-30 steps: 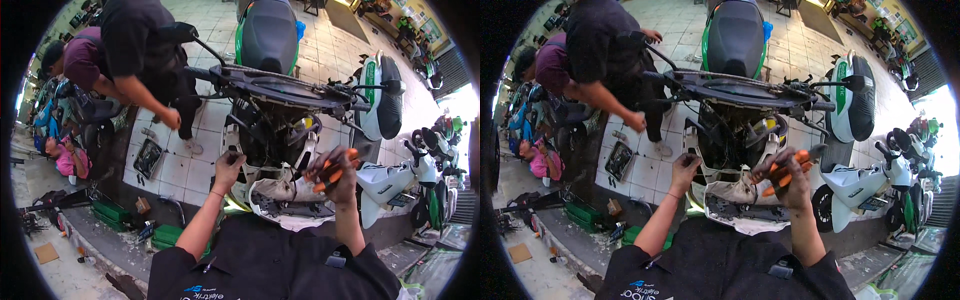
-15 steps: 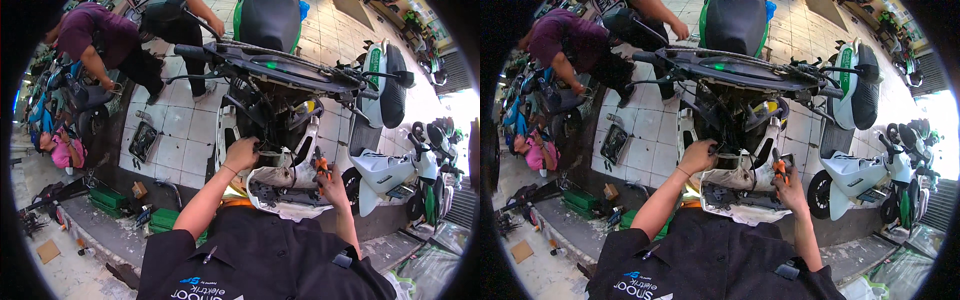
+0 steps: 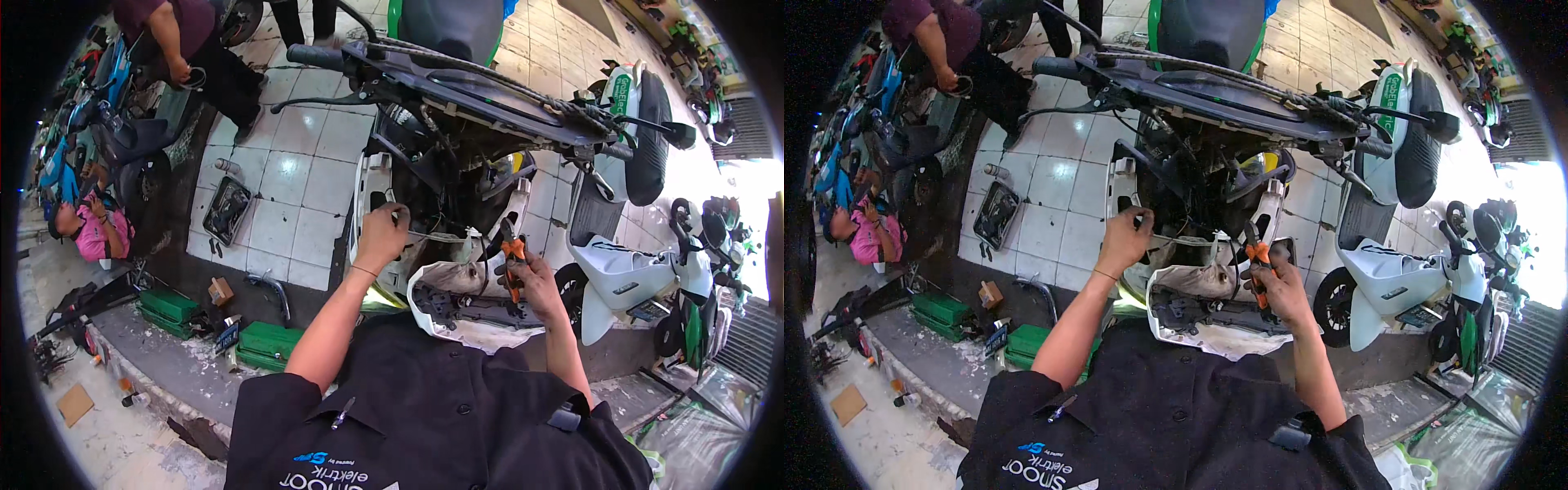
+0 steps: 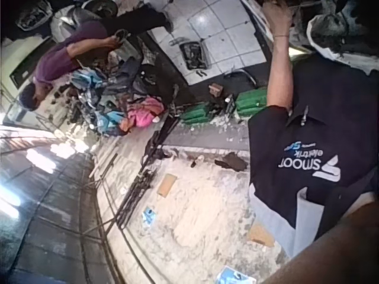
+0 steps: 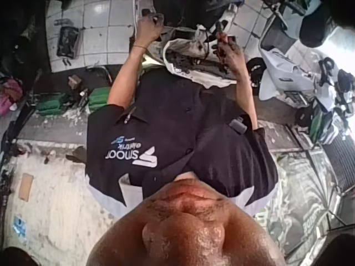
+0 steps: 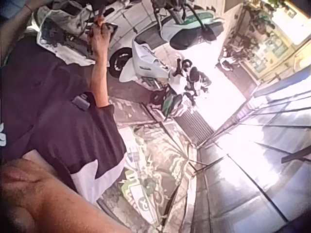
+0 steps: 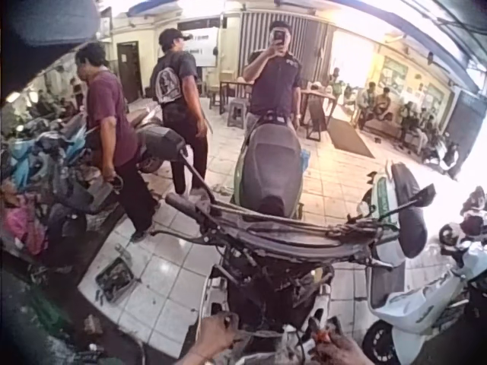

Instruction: The person removes the front fairing panels from a scooter by hand, disconnects electrical wire connectors, and strips the wires using pliers.

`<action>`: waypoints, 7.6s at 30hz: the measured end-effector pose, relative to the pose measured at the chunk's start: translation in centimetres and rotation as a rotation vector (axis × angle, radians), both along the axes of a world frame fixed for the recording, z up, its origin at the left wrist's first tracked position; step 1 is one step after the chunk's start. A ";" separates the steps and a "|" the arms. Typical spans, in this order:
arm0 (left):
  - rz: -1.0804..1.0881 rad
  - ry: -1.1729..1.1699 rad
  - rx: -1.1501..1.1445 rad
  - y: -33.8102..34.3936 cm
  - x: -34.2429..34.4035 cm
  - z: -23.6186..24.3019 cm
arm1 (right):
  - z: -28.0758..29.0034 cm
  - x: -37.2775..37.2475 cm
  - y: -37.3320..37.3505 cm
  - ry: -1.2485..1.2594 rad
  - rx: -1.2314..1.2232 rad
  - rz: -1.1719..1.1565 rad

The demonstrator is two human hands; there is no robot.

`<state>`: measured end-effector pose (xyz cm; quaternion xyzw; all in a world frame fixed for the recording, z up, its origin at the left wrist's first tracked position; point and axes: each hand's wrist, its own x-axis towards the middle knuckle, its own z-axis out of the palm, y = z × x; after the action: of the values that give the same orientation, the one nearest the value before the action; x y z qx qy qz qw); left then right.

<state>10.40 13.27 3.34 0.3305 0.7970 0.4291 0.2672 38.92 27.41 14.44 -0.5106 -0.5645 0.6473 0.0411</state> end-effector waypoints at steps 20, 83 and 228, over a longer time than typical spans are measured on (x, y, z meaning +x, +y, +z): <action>0.883 -0.676 0.281 7.7 6.4 0.3 | -0.1 -2.7 1.4 -0.051 0.182 0.221; 0.112 0.176 0.204 5.5 3.7 -1.7 | -6.4 -8.4 1.3 0.089 0.435 0.122; -0.415 0.404 0.347 6.1 -0.9 -3.4 | -4.0 -7.5 -1.2 -0.241 0.640 0.287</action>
<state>9.50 19.36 -0.03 0.6044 0.6648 0.4207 0.1254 31.41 26.23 10.39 -0.4602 -0.8049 0.3725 0.0406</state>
